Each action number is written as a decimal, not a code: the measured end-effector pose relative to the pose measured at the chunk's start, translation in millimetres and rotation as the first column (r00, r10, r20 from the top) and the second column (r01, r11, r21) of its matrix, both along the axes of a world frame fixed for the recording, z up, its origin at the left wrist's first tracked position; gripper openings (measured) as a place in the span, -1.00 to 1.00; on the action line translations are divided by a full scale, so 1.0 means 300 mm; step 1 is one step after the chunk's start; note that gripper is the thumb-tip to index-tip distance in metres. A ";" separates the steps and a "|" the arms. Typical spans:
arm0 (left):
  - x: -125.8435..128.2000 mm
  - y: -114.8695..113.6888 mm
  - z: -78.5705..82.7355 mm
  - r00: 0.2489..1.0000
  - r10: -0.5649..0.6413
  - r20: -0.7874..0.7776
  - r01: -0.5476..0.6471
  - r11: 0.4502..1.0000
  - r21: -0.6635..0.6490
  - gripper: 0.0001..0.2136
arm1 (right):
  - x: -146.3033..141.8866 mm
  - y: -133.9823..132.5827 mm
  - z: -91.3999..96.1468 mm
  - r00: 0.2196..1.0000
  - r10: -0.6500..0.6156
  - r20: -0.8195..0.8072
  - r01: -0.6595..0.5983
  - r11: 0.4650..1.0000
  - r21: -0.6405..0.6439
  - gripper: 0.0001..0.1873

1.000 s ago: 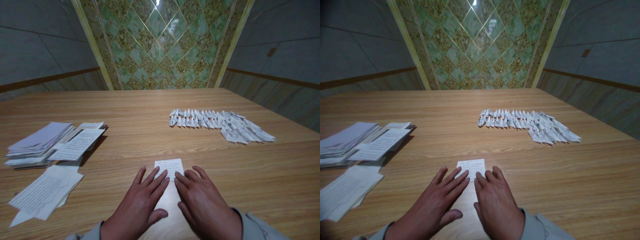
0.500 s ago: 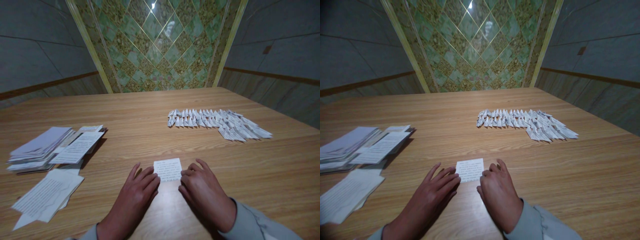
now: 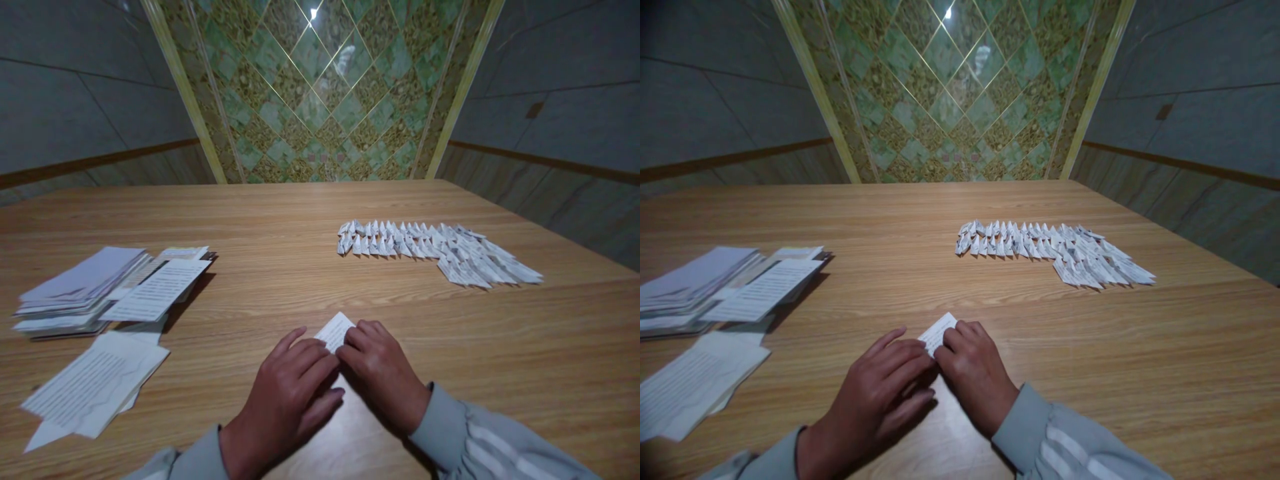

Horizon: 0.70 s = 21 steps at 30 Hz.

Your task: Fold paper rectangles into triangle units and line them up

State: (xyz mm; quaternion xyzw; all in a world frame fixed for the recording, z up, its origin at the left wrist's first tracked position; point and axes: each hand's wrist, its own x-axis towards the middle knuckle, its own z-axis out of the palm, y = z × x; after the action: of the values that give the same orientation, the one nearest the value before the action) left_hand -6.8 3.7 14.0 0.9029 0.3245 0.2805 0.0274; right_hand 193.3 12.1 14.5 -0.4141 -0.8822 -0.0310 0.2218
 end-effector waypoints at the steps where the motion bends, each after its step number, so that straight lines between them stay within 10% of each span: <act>1: -0.006 0.003 0.002 0.999 -0.033 -0.001 0.033 0.999 -0.036 -0.67 | 0.008 0.005 -0.001 1.000 0.000 -0.010 0.000 1.000 0.006 -0.85; 4: -0.027 0.018 -0.005 0.999 -0.054 0.002 0.054 0.991 -0.122 -0.45 | 0.034 0.019 0.001 1.000 -0.018 -0.005 0.018 1.000 0.002 -0.87; 21: -0.031 0.027 -0.042 0.952 0.285 0.114 -0.212 0.879 -0.427 -0.93 | 0.063 0.032 0.002 0.978 0.005 -0.206 -0.091 0.909 -0.407 -0.91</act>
State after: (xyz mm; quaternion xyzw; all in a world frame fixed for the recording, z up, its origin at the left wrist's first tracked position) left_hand -16.3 11.8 1.4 0.7998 0.4857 0.2850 0.2078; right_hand 212.4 21.7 15.2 -0.4308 -0.8518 0.2042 0.2173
